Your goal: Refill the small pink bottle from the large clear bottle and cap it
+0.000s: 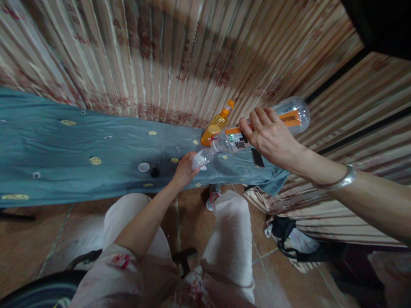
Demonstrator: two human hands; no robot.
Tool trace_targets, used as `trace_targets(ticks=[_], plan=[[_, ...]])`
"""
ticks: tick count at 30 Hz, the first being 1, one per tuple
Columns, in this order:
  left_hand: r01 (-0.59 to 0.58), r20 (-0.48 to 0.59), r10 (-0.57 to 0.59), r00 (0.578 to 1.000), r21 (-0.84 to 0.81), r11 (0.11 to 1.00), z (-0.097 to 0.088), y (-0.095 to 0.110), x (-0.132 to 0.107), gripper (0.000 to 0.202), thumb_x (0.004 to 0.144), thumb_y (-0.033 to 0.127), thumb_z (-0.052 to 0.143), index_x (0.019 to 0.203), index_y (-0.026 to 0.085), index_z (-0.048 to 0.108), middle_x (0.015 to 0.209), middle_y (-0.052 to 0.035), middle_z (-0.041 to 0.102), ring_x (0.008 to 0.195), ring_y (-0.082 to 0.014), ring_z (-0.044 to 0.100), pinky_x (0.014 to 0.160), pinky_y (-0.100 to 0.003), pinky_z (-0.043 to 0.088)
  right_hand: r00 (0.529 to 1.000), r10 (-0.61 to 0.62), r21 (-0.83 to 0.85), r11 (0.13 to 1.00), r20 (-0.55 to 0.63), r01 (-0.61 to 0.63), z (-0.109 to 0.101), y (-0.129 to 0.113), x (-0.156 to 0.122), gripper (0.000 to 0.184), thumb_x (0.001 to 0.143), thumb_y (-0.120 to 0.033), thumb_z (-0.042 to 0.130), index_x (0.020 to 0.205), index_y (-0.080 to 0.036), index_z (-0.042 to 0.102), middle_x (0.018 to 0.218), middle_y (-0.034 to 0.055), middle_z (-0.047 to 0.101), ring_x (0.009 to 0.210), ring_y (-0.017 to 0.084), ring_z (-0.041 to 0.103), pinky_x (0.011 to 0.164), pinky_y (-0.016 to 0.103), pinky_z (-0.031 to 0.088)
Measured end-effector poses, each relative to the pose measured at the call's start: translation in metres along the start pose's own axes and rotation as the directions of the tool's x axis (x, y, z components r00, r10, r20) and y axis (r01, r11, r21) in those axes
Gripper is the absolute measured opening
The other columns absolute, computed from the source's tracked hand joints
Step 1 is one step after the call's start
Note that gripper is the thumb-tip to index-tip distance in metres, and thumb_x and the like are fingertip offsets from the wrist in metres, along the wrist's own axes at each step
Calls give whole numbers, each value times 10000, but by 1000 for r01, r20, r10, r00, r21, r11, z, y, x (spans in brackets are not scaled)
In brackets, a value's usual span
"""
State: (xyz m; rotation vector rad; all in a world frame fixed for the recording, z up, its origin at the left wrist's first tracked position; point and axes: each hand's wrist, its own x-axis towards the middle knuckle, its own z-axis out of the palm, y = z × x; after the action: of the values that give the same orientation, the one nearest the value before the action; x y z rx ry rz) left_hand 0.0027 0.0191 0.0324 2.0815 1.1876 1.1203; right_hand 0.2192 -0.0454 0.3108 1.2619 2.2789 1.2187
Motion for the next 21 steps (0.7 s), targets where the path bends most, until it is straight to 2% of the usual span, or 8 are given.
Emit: trace_targets(ticks=[3,7,13,17,21], plan=[[19,9,-19,1000,10,1000,0,0,1,631,828,102,825,1415,221,626,1478,-152,745,1388,-369,732,1227,-563,588,1000,0,-48,999,9,1,-3,0,2,535,1115,-94,276,1492,-50,653,1383,276,758,1318,378,676,1123,575,505],[15,15,-15,1000,13,1000,0,0,1,623,830,108,825,1410,218,625,1465,-152,746,1393,-367,725,1219,-561,590,999,23,-23,999,37,-22,-5,0,3,539,1129,-106,264,1488,-48,663,1399,270,754,1348,364,677,1149,556,508],[-7,4,7,1000,2,1000,-1,0,1,597,843,139,815,1404,224,632,1447,-152,754,1381,-374,726,1209,-572,595,999,-20,-19,1000,-36,19,-4,2,5,520,1123,-123,317,1531,-75,634,1400,247,767,1366,377,670,1142,600,514],[5,21,-5,1000,-1,1000,-2,-1,1,614,835,132,817,1414,211,631,1471,-162,746,1367,-372,732,1211,-557,596,1000,-24,-63,998,-6,24,-7,0,8,550,1142,-125,229,1472,-32,659,1423,286,752,1378,376,680,1149,573,519],[18,24,-18,1000,-7,1000,-2,0,1,612,836,140,824,1413,211,635,1475,-162,744,1375,-376,732,1224,-558,593,999,-15,57,998,-45,17,-6,-2,9,517,1123,-127,304,1537,-45,602,1453,285,739,1428,391,651,1172,628,494]])
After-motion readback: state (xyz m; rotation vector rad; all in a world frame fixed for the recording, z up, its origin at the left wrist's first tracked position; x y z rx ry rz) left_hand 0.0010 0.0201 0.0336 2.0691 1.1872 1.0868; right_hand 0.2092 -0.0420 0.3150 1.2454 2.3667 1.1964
